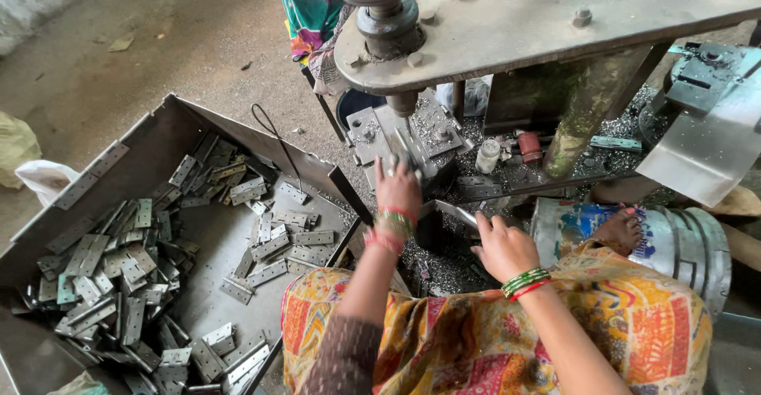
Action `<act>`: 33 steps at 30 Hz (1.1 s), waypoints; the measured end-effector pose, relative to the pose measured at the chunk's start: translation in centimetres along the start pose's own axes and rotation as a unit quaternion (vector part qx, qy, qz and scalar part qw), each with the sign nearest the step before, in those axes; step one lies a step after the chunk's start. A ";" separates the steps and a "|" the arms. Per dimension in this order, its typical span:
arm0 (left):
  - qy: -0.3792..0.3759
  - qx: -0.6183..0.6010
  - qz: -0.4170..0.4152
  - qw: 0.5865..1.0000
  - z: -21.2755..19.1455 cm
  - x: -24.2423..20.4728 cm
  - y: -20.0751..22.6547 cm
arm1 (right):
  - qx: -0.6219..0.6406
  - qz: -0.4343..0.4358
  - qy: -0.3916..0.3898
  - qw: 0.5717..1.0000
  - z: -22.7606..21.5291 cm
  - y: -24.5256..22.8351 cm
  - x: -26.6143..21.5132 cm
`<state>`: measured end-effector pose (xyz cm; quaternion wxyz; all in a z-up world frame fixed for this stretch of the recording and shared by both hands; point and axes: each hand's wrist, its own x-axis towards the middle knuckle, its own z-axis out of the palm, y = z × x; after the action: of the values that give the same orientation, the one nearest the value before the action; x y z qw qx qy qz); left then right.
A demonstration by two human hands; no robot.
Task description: The person sits on the floor and operates a manual metal punching machine. They pick up small metal plates from a bin, place them under the press, and use a foot pedal to activate the punch. The finished pieces are dropped into a collection bin.
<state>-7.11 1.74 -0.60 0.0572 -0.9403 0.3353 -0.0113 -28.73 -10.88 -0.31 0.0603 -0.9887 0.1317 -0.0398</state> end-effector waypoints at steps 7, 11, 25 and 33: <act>0.325 -0.038 0.067 0.943 0.9 -8.4 3.2 | -0.014 0.004 0.052 0.999 1.4 -0.1 -0.7; 0.312 -0.197 0.066 0.927 -2.9 -7.0 2.2 | -0.015 0.000 0.020 1.000 1.1 0.4 0.6; 0.103 -0.094 -0.081 0.987 -0.1 -1.3 -2.5 | -0.002 0.005 0.061 0.998 0.1 -0.3 0.5; 0.105 -0.022 -0.053 0.993 0.0 -3.0 -0.7 | -0.010 0.012 0.039 0.999 -0.3 -0.6 0.5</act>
<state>-9.03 4.17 -0.46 0.0007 -0.9514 0.2895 -0.1055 -28.11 -10.46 0.14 0.0456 -0.9852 0.1461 -0.0767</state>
